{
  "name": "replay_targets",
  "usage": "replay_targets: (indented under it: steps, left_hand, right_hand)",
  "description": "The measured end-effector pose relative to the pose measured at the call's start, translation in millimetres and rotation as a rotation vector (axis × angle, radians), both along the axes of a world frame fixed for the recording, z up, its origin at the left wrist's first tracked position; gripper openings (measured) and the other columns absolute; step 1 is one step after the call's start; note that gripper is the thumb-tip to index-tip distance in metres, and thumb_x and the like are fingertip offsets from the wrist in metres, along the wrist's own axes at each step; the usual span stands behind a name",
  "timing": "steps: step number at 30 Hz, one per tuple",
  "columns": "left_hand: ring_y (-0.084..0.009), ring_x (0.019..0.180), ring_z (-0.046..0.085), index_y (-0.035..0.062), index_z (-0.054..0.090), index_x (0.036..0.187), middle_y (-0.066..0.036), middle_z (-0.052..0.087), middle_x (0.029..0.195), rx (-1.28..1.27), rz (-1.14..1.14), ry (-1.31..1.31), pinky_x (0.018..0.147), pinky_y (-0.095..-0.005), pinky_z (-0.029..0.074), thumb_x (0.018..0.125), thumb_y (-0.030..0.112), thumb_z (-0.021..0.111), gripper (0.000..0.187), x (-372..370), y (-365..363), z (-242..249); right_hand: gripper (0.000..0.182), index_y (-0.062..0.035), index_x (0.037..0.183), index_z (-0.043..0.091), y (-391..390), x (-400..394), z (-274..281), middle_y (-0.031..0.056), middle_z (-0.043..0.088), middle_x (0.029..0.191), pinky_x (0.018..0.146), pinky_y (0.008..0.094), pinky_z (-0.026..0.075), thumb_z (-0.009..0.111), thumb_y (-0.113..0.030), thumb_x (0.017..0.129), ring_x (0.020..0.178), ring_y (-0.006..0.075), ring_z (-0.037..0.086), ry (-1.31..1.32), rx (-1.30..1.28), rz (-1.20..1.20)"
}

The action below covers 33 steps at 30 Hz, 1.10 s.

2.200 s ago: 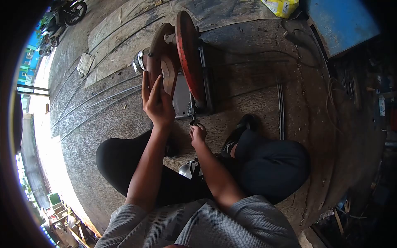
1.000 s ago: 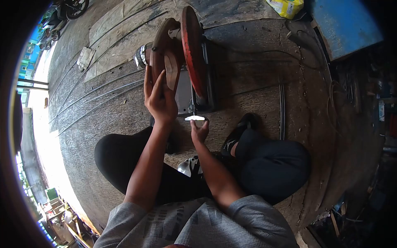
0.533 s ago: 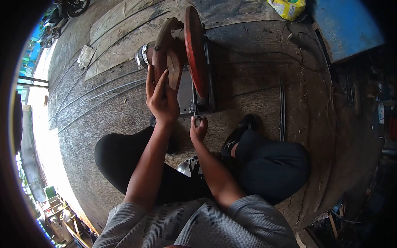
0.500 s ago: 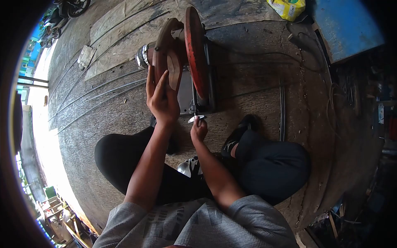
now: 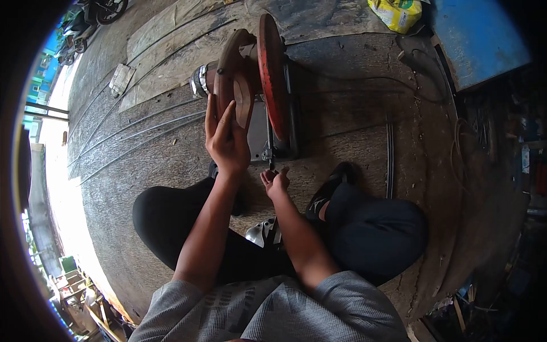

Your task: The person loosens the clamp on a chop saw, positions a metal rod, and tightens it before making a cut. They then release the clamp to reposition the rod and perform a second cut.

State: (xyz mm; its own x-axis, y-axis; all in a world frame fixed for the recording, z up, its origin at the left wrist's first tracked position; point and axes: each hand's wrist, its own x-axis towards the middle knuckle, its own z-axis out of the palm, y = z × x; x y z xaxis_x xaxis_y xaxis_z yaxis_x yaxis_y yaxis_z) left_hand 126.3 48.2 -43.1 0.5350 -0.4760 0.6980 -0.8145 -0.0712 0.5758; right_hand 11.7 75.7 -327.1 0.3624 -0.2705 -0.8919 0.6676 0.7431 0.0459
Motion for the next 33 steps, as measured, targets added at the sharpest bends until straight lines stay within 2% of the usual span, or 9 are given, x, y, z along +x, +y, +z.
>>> replay_targets:
  steps: [5, 7, 9, 11, 16, 21, 24, 28, 33]
  left_hand:
    - [-0.0427, 0.117, 0.048, 0.0040, 0.063, 0.111, -0.029, 0.042, 0.132, 0.000, -0.008, 0.002, 0.089, -0.0416, 0.048, 0.075, -0.001, 0.051, 0.038, -0.7, 0.3, 1.6]
    - [-0.0426, 0.118, 0.048, 0.0043, 0.063, 0.111, -0.029, 0.041, 0.132, 0.011, 0.001, 0.018, 0.089, -0.0417, 0.048, 0.074, -0.001, 0.051, 0.039, -0.2, 0.0, 0.3]
    - [-0.0423, 0.118, 0.047, 0.0045, 0.063, 0.111, -0.029, 0.041, 0.132, 0.006, -0.002, 0.017, 0.089, -0.0416, 0.047, 0.074, -0.002, 0.051, 0.039, -0.3, -0.5, 0.6]
    - [-0.0420, 0.119, 0.047, 0.0047, 0.063, 0.111, -0.029, 0.041, 0.132, 0.005, -0.007, 0.018, 0.090, -0.0415, 0.047, 0.074, -0.002, 0.051, 0.040, -0.5, 1.1, 1.1]
    - [-0.0411, 0.120, 0.046, 0.0052, 0.063, 0.112, -0.028, 0.041, 0.133, 0.011, 0.005, 0.031, 0.091, -0.0411, 0.046, 0.074, -0.002, 0.051, 0.041, -1.0, -0.3, 0.4]
    - [-0.0410, 0.121, 0.045, 0.0042, 0.063, 0.111, -0.029, 0.041, 0.133, 0.007, -0.012, 0.045, 0.093, -0.0415, 0.045, 0.073, -0.003, 0.050, 0.041, -1.3, 2.0, 1.7]
    - [-0.0411, 0.121, 0.045, 0.0035, 0.063, 0.111, -0.030, 0.041, 0.132, 0.007, -0.019, 0.062, 0.094, -0.0416, 0.044, 0.073, -0.004, 0.050, 0.041, -2.0, 0.2, 2.3]
    - [-0.0410, 0.123, 0.044, 0.0029, 0.063, 0.111, -0.031, 0.041, 0.131, 0.006, -0.018, 0.073, 0.096, -0.0413, 0.043, 0.072, -0.005, 0.049, 0.042, -1.8, -0.1, 1.0]
    - [-0.0413, 0.123, 0.043, 0.0026, 0.063, 0.111, -0.031, 0.041, 0.131, 0.008, -0.025, 0.066, 0.096, -0.0417, 0.043, 0.072, -0.006, 0.049, 0.042, -2.1, 0.9, 1.8]
  right_hand:
    - [0.031, 0.0002, 0.098, 0.050, 20.8, 10.5, 4.0, 0.0169, 0.063, 0.088, 0.078, 0.0368, 0.051, 0.066, -0.021, 0.083, 0.078, 0.0289, 0.064, 0.900, -0.621, 0.484]
    - [0.032, -0.0014, 0.098, 0.053, 20.7, 8.7, 37.1, 0.0133, 0.064, 0.090, 0.074, 0.0349, 0.049, 0.071, -0.017, 0.078, 0.078, 0.0273, 0.064, 1.405, -1.543, 0.464]
    - [0.027, -0.0018, 0.091, 0.057, 15.7, 16.5, 36.4, 0.0109, 0.065, 0.085, 0.070, 0.0349, 0.049, 0.072, -0.019, 0.077, 0.074, 0.0255, 0.064, 1.182, -1.283, 0.440]
    - [0.025, -0.0016, 0.082, 0.060, 1.9, 14.6, 39.8, 0.0109, 0.065, 0.077, 0.066, 0.0368, 0.049, 0.073, -0.022, 0.077, 0.068, 0.0261, 0.063, 0.688, -0.627, 0.415]
    - [0.048, 0.0028, 0.072, 0.061, -1.6, 11.5, 47.0, 0.0250, 0.063, 0.074, 0.068, 0.0477, 0.048, 0.056, -0.044, 0.083, 0.077, 0.0430, 0.061, 1.277, -1.051, 0.903]
    - [0.041, 0.0037, 0.070, 0.065, -21.7, 9.0, 47.6, 0.0282, 0.063, 0.077, 0.071, 0.0465, 0.050, 0.062, -0.037, 0.072, 0.079, 0.0415, 0.063, 1.205, -0.984, 1.046]
    - [0.031, 0.0031, 0.062, 0.062, -24.2, 5.2, 30.8, 0.0171, 0.064, 0.063, 0.061, 0.0393, 0.051, 0.066, -0.027, 0.067, 0.065, 0.0283, 0.067, 1.042, -0.989, 0.905]
    - [0.028, 0.0035, 0.070, 0.063, -25.7, 3.5, 17.6, 0.0138, 0.065, 0.066, 0.057, 0.0367, 0.052, 0.066, -0.024, 0.068, 0.059, 0.0262, 0.065, 0.927, -1.015, 0.835]
    - [0.032, 0.0062, 0.093, 0.059, -35.9, -9.4, 6.6, 0.0182, 0.066, 0.087, 0.076, 0.0426, 0.054, 0.055, -0.020, 0.075, 0.075, 0.0329, 0.065, -0.112, -0.309, 0.484]
